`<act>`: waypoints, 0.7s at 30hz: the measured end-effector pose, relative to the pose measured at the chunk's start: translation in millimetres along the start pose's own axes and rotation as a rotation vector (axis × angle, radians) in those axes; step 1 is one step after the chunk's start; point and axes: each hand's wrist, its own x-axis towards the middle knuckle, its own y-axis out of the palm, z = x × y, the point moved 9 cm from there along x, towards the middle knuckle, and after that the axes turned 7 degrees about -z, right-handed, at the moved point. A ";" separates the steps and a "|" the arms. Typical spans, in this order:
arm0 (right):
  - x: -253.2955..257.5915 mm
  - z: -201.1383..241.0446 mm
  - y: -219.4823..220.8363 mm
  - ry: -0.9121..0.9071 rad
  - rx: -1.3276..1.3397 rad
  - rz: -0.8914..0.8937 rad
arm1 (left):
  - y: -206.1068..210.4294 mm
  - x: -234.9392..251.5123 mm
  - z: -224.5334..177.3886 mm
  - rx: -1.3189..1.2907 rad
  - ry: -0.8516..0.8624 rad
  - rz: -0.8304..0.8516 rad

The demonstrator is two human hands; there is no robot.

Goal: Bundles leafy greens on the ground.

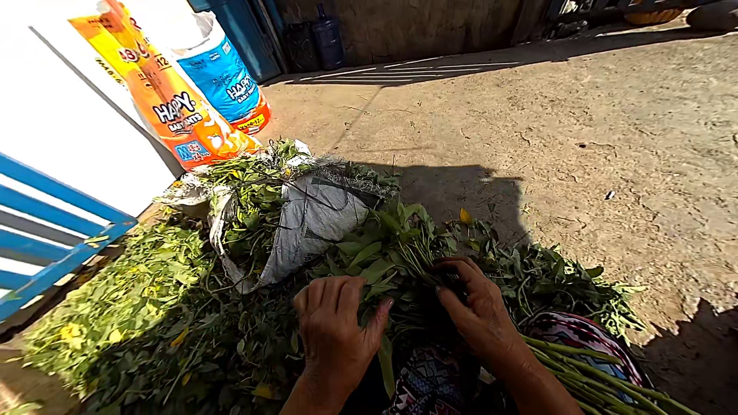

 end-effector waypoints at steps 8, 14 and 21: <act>-1.0 1.1 -1.2 -0.036 -0.045 -0.007 | 8.5 -0.4 -24.7 -0.317 0.087 0.068; -2.4 9.3 2.0 -0.160 -0.131 -0.019 | 20.8 22.2 -5.9 -1.008 -0.357 0.257; -1.0 2.9 -2.8 -0.033 -0.047 -0.053 | -55.5 48.8 112.9 0.063 -0.457 0.046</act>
